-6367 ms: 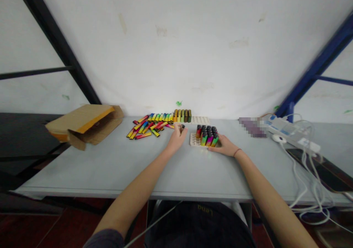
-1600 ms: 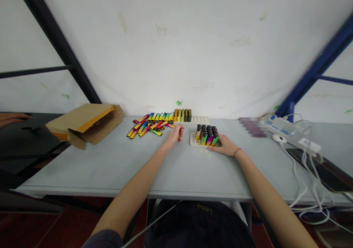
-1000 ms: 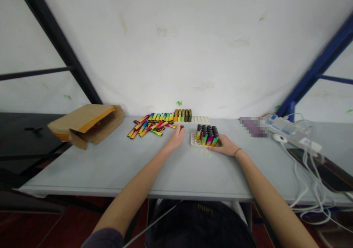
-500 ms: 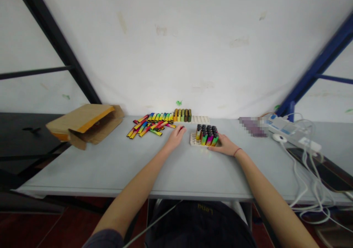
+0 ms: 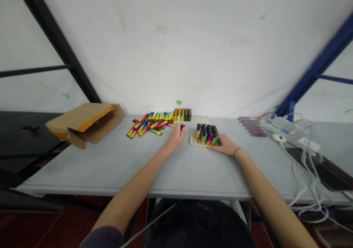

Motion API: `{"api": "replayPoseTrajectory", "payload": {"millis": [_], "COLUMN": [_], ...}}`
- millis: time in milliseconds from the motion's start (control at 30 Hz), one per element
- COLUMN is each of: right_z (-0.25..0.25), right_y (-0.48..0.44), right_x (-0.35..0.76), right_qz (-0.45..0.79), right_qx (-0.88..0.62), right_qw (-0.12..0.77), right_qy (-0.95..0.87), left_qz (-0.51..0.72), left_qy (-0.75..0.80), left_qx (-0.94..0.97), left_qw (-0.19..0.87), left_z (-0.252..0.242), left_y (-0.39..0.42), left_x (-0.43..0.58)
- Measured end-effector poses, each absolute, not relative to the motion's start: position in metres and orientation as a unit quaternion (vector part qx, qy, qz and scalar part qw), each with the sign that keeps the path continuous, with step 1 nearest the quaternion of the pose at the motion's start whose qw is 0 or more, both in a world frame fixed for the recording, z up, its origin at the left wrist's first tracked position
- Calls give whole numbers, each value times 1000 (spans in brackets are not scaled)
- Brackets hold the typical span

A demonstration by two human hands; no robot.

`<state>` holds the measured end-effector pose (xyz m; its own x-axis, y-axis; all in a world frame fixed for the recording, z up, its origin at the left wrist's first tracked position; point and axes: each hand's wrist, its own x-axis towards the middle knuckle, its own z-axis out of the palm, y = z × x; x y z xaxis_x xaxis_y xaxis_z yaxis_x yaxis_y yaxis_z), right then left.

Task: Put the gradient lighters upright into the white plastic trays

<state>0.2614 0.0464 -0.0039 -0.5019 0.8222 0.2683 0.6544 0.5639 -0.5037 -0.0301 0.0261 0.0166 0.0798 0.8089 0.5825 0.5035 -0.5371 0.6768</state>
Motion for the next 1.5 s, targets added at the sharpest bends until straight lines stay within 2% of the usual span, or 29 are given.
{"api": "replayPoseTrajectory", "payload": {"millis": [333,500,700,967,1500], "right_z": [-5,-2,4,3,2], "right_y": [47,46,42,43,43], "right_x": [262,261,260,260,260], "right_qz": [170,185,199,187,184], "right_qx": [-431,-426,-431,-429,-427], "right_qw": [240,240,237,239,248], "right_qy": [-853,-852,-848,-851,-850], "left_qz": [539,502,480,453,447], "left_qy": [477,454,406,372,405], "left_qx": [653,672,749,762,760], "left_qw": [238,299,209,277,241], "left_z": [25,19,30,27,18], "left_y": [22,21,12,10,15], "left_x": [-26,-17,-10,-3,4]}}
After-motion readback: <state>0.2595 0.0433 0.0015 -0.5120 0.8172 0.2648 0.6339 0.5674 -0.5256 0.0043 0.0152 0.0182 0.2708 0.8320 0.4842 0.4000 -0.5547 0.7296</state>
